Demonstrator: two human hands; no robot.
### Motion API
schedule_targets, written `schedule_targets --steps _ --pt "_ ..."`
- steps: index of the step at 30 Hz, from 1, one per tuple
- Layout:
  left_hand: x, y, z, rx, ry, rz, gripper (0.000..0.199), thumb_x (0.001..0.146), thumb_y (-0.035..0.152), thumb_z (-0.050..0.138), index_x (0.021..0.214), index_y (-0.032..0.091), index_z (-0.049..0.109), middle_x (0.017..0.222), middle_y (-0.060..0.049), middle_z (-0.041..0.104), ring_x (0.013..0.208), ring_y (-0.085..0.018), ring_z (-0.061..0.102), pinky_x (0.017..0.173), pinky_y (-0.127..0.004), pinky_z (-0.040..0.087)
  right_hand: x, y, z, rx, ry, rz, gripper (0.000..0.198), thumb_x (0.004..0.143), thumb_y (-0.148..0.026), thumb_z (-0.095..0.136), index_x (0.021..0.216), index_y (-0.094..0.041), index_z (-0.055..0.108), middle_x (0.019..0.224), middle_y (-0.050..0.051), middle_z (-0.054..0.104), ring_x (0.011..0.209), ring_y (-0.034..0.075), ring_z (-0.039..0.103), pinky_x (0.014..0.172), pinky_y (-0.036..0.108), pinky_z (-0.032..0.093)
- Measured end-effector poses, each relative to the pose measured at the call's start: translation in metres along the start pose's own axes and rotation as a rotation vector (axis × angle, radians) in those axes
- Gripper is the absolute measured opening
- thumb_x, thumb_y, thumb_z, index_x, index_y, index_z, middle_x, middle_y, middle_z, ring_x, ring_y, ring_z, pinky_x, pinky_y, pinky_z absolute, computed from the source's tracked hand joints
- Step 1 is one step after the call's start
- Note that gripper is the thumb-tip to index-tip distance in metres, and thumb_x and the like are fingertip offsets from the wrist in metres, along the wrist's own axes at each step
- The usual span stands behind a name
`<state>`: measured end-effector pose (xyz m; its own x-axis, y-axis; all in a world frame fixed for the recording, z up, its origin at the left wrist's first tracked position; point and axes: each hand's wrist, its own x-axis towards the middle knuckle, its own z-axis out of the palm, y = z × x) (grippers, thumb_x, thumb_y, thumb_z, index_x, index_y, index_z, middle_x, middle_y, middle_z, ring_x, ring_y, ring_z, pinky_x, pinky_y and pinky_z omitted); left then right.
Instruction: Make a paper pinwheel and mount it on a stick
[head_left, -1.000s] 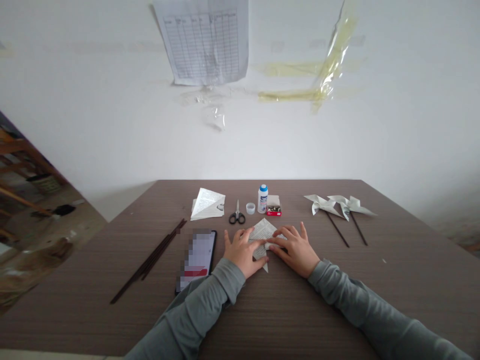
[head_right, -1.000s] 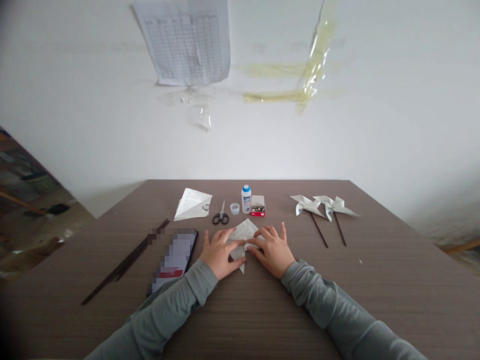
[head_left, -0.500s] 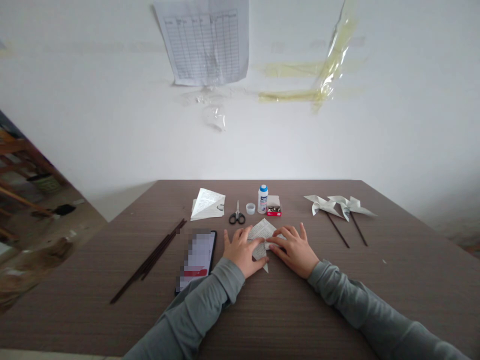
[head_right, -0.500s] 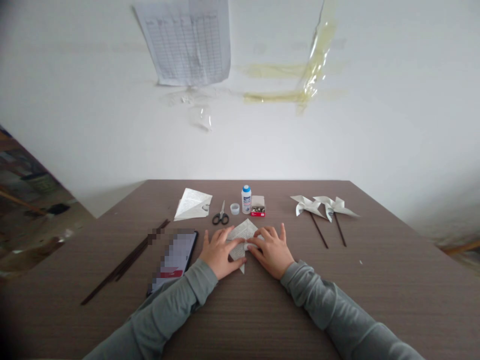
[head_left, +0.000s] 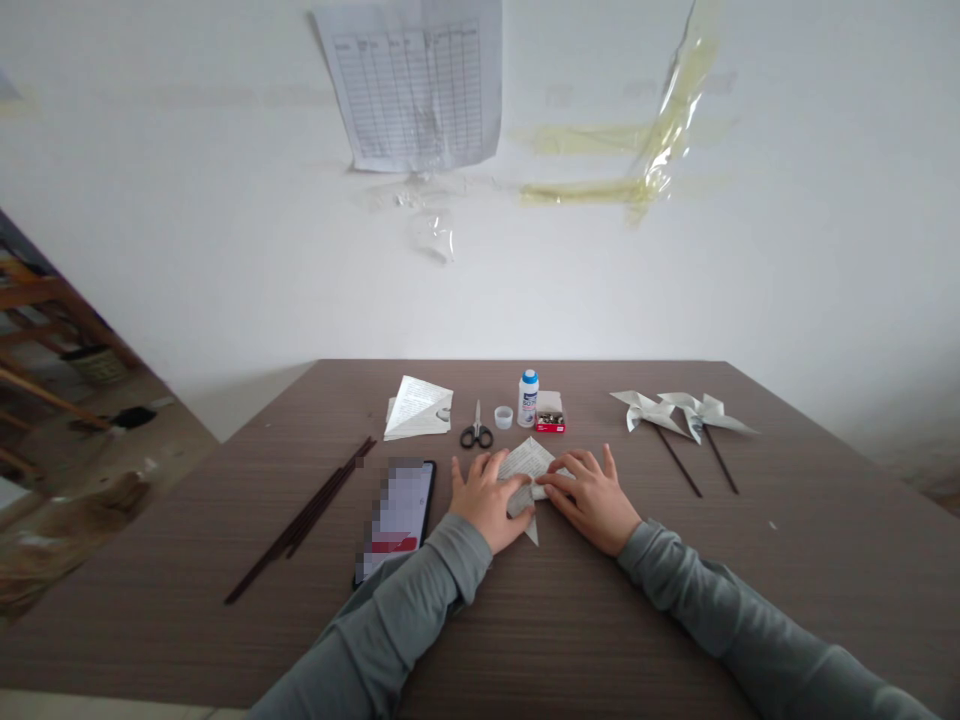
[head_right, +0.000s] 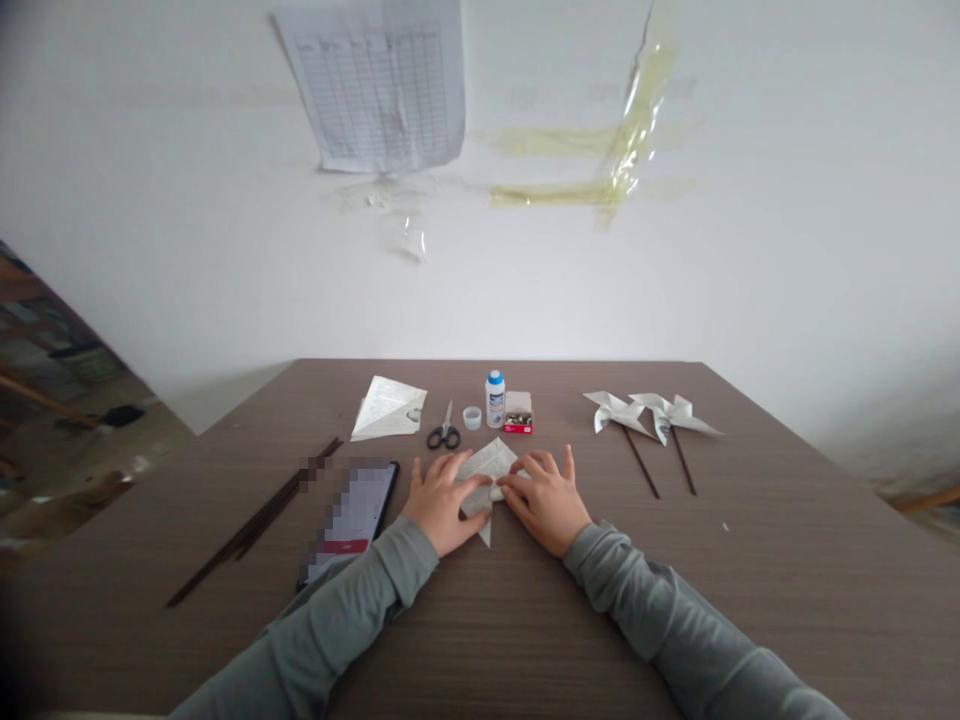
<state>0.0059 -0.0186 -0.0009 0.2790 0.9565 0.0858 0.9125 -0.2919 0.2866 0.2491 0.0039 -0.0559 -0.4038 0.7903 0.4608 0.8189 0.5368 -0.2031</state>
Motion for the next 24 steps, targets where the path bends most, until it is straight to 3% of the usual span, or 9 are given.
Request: schedule_targets --steps 4,10,15,24 --pt "0.0 0.0 0.001 -0.007 -0.015 0.003 0.058 0.101 0.032 0.105 0.158 0.04 0.098 0.199 -0.014 0.068 0.18 -0.059 0.061 0.153 -0.102 0.03 0.001 0.001 -0.001 0.007 -0.007 0.001 0.037 0.126 -0.036 0.07 0.134 -0.05 0.103 0.133 0.009 0.098 0.144 0.05 0.086 0.141 0.106 0.049" --pt "0.002 0.001 -0.004 0.01 -0.079 -0.002 0.066 0.108 0.039 0.1 0.173 0.043 0.09 0.207 -0.014 0.058 0.188 -0.059 0.053 0.154 -0.102 0.025 0.0 0.002 0.0 0.022 -0.021 0.015 0.041 0.126 -0.033 0.068 0.138 -0.053 0.102 0.133 0.009 0.097 0.145 0.05 0.086 0.144 0.105 0.045" --pt "0.003 0.005 -0.013 0.029 -0.131 -0.017 0.068 0.109 0.043 0.1 0.176 0.044 0.088 0.208 -0.013 0.056 0.191 -0.059 0.05 0.154 -0.102 0.026 0.001 0.001 -0.001 -0.018 -0.015 -0.003 0.038 0.125 -0.033 0.073 0.136 -0.054 0.103 0.132 0.008 0.097 0.145 0.048 0.086 0.143 0.099 0.053" --pt "-0.002 0.007 -0.003 0.004 0.015 0.0 0.063 0.103 0.038 0.106 0.165 0.037 0.094 0.199 -0.018 0.065 0.18 -0.058 0.06 0.153 -0.102 0.031 0.001 0.004 -0.003 -0.024 -0.05 -0.009 0.042 0.128 -0.031 0.067 0.141 -0.05 0.102 0.136 0.01 0.097 0.147 0.047 0.084 0.142 0.104 0.048"
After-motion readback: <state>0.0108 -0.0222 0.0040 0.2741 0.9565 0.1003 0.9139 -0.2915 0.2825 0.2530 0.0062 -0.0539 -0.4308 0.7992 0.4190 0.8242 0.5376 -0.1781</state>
